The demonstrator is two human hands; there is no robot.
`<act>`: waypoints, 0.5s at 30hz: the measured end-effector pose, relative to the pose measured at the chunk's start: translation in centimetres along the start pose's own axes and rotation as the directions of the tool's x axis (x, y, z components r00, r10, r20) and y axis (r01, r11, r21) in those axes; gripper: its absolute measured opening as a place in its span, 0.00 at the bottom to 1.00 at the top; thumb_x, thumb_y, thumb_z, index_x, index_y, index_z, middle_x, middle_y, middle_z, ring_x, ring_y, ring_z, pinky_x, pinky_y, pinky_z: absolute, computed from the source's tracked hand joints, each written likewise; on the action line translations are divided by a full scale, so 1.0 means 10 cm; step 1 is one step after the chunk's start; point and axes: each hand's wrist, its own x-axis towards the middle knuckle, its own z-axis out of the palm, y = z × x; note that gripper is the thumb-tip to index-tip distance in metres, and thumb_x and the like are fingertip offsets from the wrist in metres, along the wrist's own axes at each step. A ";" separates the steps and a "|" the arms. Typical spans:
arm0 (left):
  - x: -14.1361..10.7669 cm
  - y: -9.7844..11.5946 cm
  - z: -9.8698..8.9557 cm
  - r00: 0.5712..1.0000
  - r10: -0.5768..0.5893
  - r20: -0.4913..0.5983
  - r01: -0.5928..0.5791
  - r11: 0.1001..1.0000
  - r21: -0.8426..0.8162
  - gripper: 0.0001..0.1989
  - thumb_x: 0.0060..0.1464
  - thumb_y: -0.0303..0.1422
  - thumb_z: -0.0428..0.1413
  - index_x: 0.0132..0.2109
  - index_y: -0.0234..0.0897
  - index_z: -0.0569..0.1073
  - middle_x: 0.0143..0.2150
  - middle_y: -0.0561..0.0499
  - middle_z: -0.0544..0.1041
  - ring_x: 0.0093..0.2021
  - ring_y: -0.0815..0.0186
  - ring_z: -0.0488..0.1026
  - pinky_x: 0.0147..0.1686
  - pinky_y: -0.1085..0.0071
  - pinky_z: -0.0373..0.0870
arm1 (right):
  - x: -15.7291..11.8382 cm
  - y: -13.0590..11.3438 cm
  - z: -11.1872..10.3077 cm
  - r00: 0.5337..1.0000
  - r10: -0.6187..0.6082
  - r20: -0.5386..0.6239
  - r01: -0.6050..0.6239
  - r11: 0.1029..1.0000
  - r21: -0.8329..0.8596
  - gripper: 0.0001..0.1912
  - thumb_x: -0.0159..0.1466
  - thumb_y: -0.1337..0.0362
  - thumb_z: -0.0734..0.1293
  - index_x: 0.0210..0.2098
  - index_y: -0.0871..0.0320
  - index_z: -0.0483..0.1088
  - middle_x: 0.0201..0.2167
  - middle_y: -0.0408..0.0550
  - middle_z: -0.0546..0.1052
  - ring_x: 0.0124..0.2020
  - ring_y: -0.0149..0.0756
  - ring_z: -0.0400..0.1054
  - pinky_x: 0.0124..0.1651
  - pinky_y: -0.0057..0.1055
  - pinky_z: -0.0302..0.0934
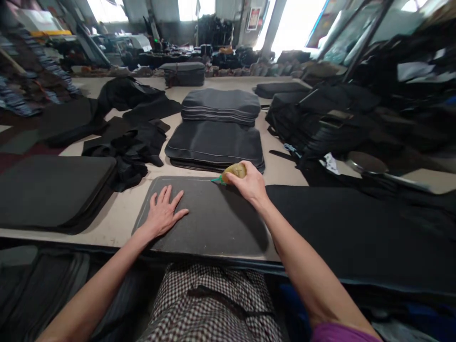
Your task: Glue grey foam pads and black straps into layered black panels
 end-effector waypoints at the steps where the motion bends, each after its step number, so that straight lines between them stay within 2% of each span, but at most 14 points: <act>1: 0.00 0.01 0.01 1.000 0.000 0.001 0.000 1.000 0.013 0.39 0.64 0.61 0.40 0.74 0.50 0.56 0.78 0.36 0.49 0.77 0.44 0.46 0.69 0.39 0.46 | -0.02 0.10 -0.11 0.999 0.032 -0.007 -0.032 0.999 -0.005 0.31 0.54 0.42 0.71 0.49 0.55 0.72 0.42 0.52 0.79 0.43 0.51 0.73 0.47 0.45 0.66; 6: 0.01 0.01 0.06 1.000 0.005 -0.009 -0.004 0.997 0.072 0.38 0.65 0.60 0.41 0.75 0.49 0.54 0.78 0.37 0.49 0.77 0.44 0.46 0.69 0.40 0.45 | -0.09 0.63 -0.62 0.980 0.174 -0.097 -0.181 0.982 -0.061 0.32 0.52 0.41 0.72 0.49 0.55 0.73 0.41 0.50 0.79 0.42 0.51 0.73 0.47 0.45 0.67; 11: 0.01 0.00 0.10 0.999 0.026 -0.019 -0.023 0.994 0.105 0.37 0.66 0.59 0.40 0.75 0.49 0.55 0.77 0.35 0.50 0.76 0.44 0.46 0.68 0.40 0.47 | -0.15 1.15 -1.01 0.945 0.269 -0.189 -0.285 0.956 -0.066 0.35 0.52 0.40 0.74 0.52 0.54 0.74 0.42 0.50 0.79 0.40 0.48 0.73 0.44 0.42 0.68; 15: 0.02 0.01 0.09 1.000 0.028 -0.013 -0.026 0.993 0.111 0.37 0.66 0.59 0.40 0.75 0.48 0.55 0.77 0.35 0.50 0.76 0.44 0.46 0.68 0.40 0.48 | -0.25 1.29 -1.22 0.910 0.301 -0.285 -0.327 0.944 -0.047 0.37 0.49 0.38 0.76 0.51 0.53 0.75 0.41 0.51 0.79 0.40 0.51 0.72 0.40 0.43 0.69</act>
